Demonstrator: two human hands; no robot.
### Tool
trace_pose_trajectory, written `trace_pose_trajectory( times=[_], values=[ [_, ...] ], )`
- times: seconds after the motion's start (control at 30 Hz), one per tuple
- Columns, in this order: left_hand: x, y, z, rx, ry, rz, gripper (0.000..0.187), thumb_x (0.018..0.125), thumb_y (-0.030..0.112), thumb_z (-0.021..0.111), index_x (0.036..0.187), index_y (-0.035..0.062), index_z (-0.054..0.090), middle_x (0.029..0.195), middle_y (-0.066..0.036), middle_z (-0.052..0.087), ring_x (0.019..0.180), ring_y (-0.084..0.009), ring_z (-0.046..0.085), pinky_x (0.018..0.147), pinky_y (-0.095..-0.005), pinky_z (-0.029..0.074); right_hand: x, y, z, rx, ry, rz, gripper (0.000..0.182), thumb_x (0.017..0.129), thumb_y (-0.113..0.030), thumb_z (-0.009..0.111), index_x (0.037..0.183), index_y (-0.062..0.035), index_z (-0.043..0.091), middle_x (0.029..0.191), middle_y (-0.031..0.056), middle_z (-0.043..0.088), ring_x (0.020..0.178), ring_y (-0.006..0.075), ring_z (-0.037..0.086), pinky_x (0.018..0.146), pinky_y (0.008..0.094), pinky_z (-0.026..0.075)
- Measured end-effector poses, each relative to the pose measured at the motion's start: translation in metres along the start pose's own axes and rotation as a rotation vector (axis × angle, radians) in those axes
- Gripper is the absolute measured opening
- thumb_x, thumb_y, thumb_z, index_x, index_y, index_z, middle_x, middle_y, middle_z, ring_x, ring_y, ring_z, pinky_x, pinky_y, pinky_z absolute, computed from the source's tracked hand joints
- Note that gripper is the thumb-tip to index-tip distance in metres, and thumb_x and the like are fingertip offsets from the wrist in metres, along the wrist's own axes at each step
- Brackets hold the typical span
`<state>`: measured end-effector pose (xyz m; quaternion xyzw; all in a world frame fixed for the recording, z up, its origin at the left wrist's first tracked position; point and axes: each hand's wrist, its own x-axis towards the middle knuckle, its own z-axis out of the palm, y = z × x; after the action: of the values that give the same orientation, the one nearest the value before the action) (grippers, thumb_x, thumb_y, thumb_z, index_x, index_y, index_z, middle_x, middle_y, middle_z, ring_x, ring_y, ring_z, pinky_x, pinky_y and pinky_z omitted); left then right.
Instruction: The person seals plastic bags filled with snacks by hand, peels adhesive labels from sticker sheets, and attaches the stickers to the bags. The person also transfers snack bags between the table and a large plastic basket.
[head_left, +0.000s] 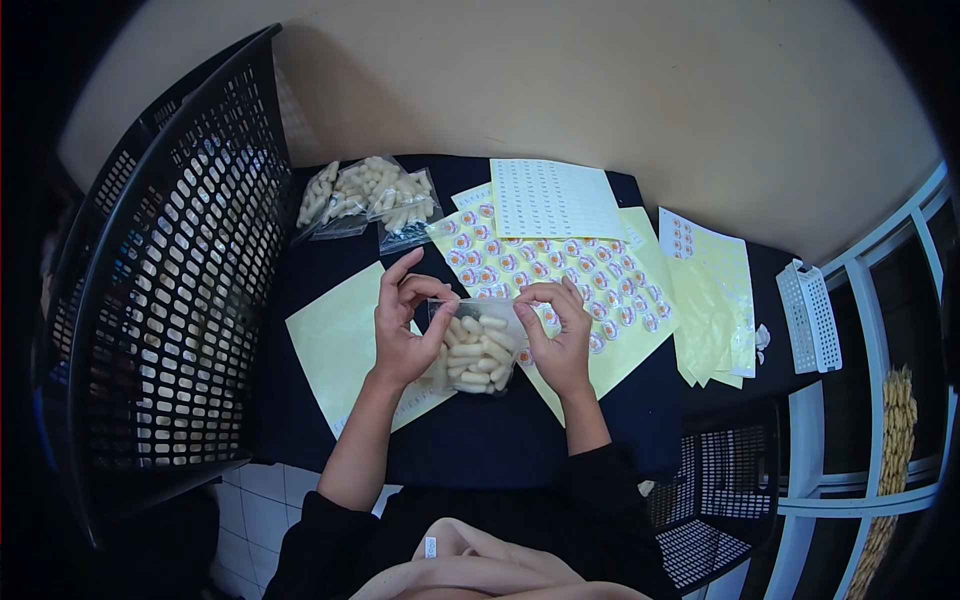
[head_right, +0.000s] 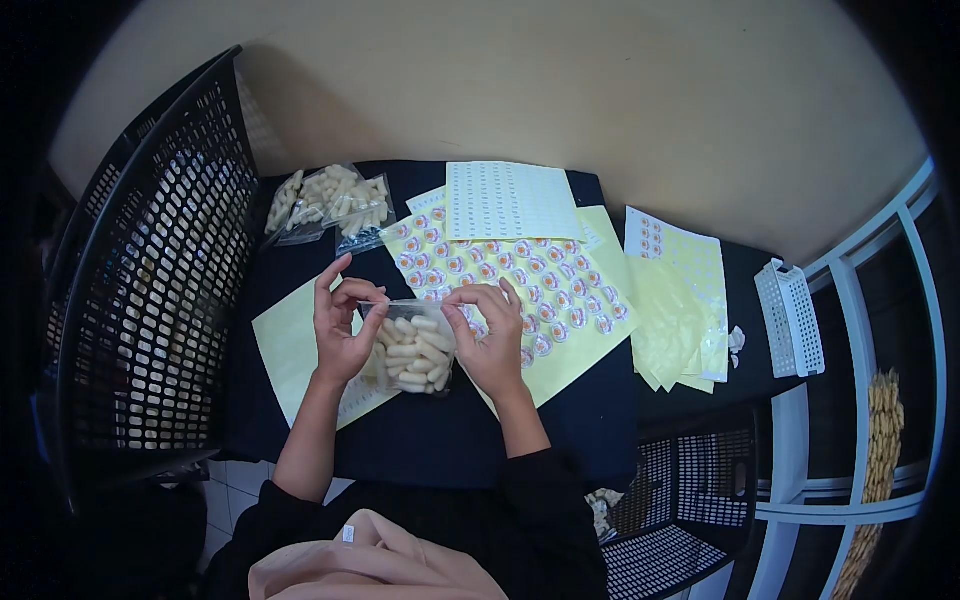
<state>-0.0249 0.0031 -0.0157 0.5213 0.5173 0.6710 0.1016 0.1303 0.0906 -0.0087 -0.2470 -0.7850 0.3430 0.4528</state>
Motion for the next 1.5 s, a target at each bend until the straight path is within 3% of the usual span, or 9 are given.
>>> trace_pose_trajectory(
  times=[0.3, 0.63, 0.77, 0.87, 1.03, 1.13, 1.23, 1.37, 1.5],
  values=[
    [-0.001, -0.002, -0.001, -0.088, 0.004, 0.001, 0.063, 0.071, -0.007, 0.058, 0.123, 0.0001, 0.024, 0.078, -0.007, 0.054, 0.078, -0.0134, 0.054, 0.077, -0.0269, 0.044, -0.002, -0.007, 0.007, -0.034, 0.055, -0.037, 0.005, 0.076, -0.009, 0.055, 0.079, -0.0056, 0.054, 0.079, 0.0043, 0.058, 0.080, 0.0188, 0.055, 0.094, 0.0420, 0.023],
    [-0.002, 0.001, 0.002, -0.111, -0.019, -0.044, 0.067, 0.070, -0.006, 0.058, 0.126, 0.0015, 0.021, 0.076, -0.004, 0.053, 0.076, -0.0114, 0.052, 0.081, -0.0295, 0.043, -0.004, 0.001, 0.013, 0.218, 0.082, 0.028, 0.025, 0.071, -0.003, 0.060, 0.094, -0.0041, 0.053, 0.080, 0.0069, 0.060, 0.079, 0.0195, 0.057, 0.090, 0.0389, 0.032],
    [-0.001, 0.006, 0.005, -0.193, -0.111, -0.168, 0.070, 0.070, 0.005, 0.063, 0.127, 0.0041, 0.023, 0.091, -0.007, 0.052, 0.088, -0.0139, 0.051, 0.085, -0.0283, 0.038, -0.006, 0.004, 0.014, 0.383, 0.137, 0.099, 0.021, 0.073, 0.002, 0.057, 0.092, -0.0012, 0.050, 0.081, 0.0070, 0.058, 0.080, 0.0144, 0.056, 0.076, 0.0265, 0.042],
    [-0.003, 0.010, 0.006, -0.116, -0.488, -0.429, 0.055, 0.072, 0.007, 0.063, 0.119, 0.0028, 0.036, 0.106, -0.009, 0.052, 0.096, -0.0126, 0.050, 0.083, -0.0267, 0.040, -0.002, 0.004, 0.006, 0.570, 0.205, 0.228, 0.025, 0.078, -0.002, 0.055, 0.101, 0.0005, 0.045, 0.087, 0.0069, 0.057, 0.080, 0.0134, 0.055, 0.076, 0.0265, 0.041],
    [-0.003, -0.002, 0.005, -0.341, -0.157, -0.409, 0.038, 0.080, 0.006, 0.052, 0.115, 0.0017, 0.038, 0.104, -0.006, 0.050, 0.091, -0.0115, 0.052, 0.080, -0.0250, 0.043, 0.003, 0.007, -0.015, 0.572, 0.318, 0.161, 0.024, 0.081, -0.009, 0.053, 0.103, 0.0003, 0.049, 0.084, 0.0061, 0.057, 0.074, 0.0128, 0.054, 0.071, 0.0244, 0.041],
    [0.004, -0.016, -0.008, -0.509, 0.034, -0.395, 0.032, 0.085, 0.014, 0.045, 0.114, 0.0020, 0.038, 0.103, -0.006, 0.050, 0.090, -0.0124, 0.053, 0.078, -0.0267, 0.044, -0.008, 0.011, -0.036, -0.070, 0.031, 0.245, 0.007, 0.073, -0.007, 0.059, 0.075, -0.0012, 0.060, 0.073, 0.0092, 0.055, 0.064, 0.0172, 0.055, 0.059, 0.0276, 0.042],
    [0.007, -0.013, -0.019, -0.899, 0.215, -0.667, 0.036, 0.089, 0.030, 0.036, 0.112, 0.0023, 0.042, 0.094, -0.007, 0.052, 0.078, -0.0153, 0.054, 0.065, -0.0256, 0.047, -0.026, 0.003, -0.037, -0.302, -0.160, 0.235, 0.010, 0.069, -0.008, 0.062, 0.077, -0.0023, 0.061, 0.072, 0.0097, 0.055, 0.064, 0.0206, 0.055, 0.056, 0.0295, 0.042],
    [0.007, -0.019, -0.022, -1.157, 0.184, -0.633, 0.037, 0.090, 0.029, 0.035, 0.115, 0.0019, 0.041, 0.090, -0.006, 0.051, 0.077, -0.0127, 0.052, 0.060, -0.0242, 0.045, -0.044, -0.015, -0.025, -0.667, -0.199, 0.133, 0.017, 0.065, -0.016, 0.067, 0.077, -0.0038, 0.062, 0.077, 0.0073, 0.054, 0.072, 0.0217, 0.052, 0.066, 0.0329, 0.036],
    [0.007, -0.020, -0.022, -1.252, 0.213, -0.661, 0.037, 0.090, 0.028, 0.036, 0.116, 0.0018, 0.039, 0.091, -0.006, 0.051, 0.078, -0.0127, 0.052, 0.061, -0.0247, 0.044, -0.050, -0.020, -0.015, -0.720, -0.159, 0.102, 0.017, 0.065, -0.015, 0.066, 0.077, -0.0038, 0.061, 0.075, 0.0064, 0.054, 0.072, 0.0213, 0.050, 0.066, 0.0329, 0.033]
  ],
)
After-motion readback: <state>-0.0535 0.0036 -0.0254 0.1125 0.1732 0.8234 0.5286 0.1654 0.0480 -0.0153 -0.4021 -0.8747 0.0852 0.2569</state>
